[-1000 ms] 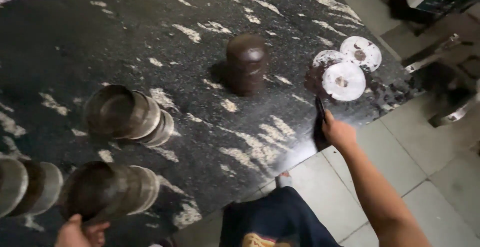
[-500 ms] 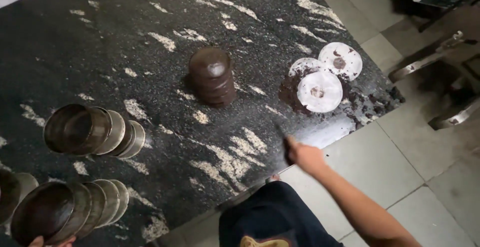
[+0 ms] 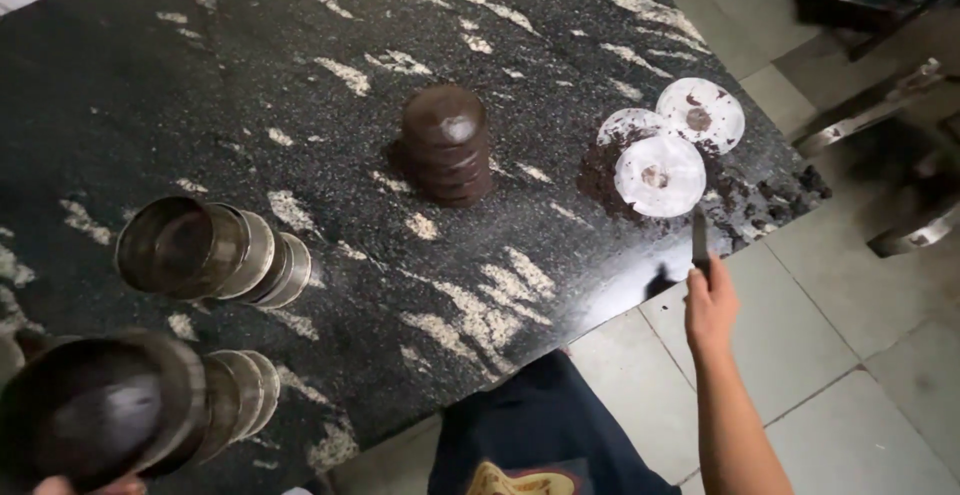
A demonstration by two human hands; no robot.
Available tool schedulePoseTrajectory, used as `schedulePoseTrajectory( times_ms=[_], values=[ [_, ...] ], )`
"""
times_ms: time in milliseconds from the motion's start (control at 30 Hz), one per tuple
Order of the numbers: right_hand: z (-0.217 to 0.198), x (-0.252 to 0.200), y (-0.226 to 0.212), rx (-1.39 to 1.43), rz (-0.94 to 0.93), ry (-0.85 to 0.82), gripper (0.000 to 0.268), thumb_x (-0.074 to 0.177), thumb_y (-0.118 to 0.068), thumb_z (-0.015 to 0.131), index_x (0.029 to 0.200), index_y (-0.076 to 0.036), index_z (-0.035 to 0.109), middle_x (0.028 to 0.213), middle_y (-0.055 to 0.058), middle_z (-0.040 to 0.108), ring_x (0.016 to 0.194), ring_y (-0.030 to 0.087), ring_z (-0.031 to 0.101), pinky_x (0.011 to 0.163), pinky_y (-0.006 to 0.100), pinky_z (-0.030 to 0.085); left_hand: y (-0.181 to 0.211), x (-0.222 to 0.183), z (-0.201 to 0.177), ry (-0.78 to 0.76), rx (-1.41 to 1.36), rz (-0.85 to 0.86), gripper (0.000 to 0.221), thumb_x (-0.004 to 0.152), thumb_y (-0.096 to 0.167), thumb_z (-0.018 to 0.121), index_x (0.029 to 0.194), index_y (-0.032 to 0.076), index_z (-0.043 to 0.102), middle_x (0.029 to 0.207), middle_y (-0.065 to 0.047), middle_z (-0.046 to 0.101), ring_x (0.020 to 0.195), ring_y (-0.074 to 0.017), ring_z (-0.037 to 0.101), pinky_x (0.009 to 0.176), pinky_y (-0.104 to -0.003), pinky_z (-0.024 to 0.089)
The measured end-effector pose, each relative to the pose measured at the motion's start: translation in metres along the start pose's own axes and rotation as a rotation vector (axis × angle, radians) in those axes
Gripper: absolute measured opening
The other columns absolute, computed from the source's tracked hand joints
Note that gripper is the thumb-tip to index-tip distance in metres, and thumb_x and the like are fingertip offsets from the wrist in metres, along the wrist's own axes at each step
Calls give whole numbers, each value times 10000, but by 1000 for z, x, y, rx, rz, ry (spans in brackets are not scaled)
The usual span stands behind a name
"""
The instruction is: The person works at a dark table with metal cake rings and dark dome-shaped cakes. They lift rings off the cakes, stack the empty metal rings, use a small knife at times, and pair the dome cakes together on the table.
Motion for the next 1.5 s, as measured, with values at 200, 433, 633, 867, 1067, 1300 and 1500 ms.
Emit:
schedulePoseTrajectory(
  times_ms=[200, 433, 633, 867, 1067, 1300, 1500],
  values=[
    [16, -36, 86, 345, 663, -4, 401, 1033, -415, 612, 904, -36, 599, 643, 60, 565, 469, 143, 494, 424, 302, 366, 177, -78, 137, -100, -200, 91, 422, 976, 128, 602, 1369, -25, 621, 1179, -182, 678, 950, -236, 690, 776, -354, 575],
    [-8, -122, 104, 254, 842, -117, 425, 1017, -433, 621, 881, -30, 612, 603, 44, 511, 454, 134, 445, 416, 298, 339, 260, -110, 261, -417, -204, 125, 631, 822, 333, 760, 1380, 80, 608, 1033, -133, 783, 893, -199, 755, 780, -358, 594],
    [3, -120, 35, 346, 760, -134, 301, 980, -333, 621, 1052, -42, 602, 776, 63, 652, 535, 150, 591, 447, 300, 433, 316, -113, 310, -414, 250, 538, 635, 750, 472, 792, 1310, 199, 668, 999, -163, 755, 911, -387, 714, 801, -481, 559],
    [61, -80, -136, -41, -408, -330, 376, 1061, -348, 647, 1371, -135, 645, 1189, 109, 736, 1013, 270, 718, 812, 370, 560, 338, -117, 337, -406, 548, 788, 585, 819, 548, 706, 1293, 207, 678, 971, -124, 721, 959, -348, 679, 852, -512, 521],
    [95, -57, -195, -299, -461, -530, 383, 958, -374, 639, 1313, -239, 691, 860, 87, 649, 781, 303, 667, 649, 432, 534, 316, -116, 363, -407, 284, 839, 609, 798, 448, 748, 1264, 96, 574, 1291, -166, 624, 1106, -390, 641, 882, -540, 508],
    [134, -48, -192, -345, -613, -457, 385, 928, -382, 643, 1283, -248, 709, 814, 83, 622, 759, 298, 657, 619, 444, 528, 282, -152, 354, -489, 81, 815, 737, 777, 319, 770, 1425, 87, 506, 1482, -192, 506, 1203, -434, 608, 1000, -486, 510],
    [187, -66, -132, -61, -134, -849, 339, 989, -420, 616, 1215, -197, 736, 921, 111, 757, 858, 310, 722, 730, 426, 549, 215, -176, 317, -313, 57, 1066, 773, 784, 322, 802, 1442, 57, 493, 1529, -223, 454, 1298, -451, 530, 1083, -534, 452]
  ],
)
Point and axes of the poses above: each hand's wrist, its own x-axis towards the middle knuckle, its own z-axis out of the palm, y = z × x, the point moved 3 cm from there along x, towards the middle knuckle
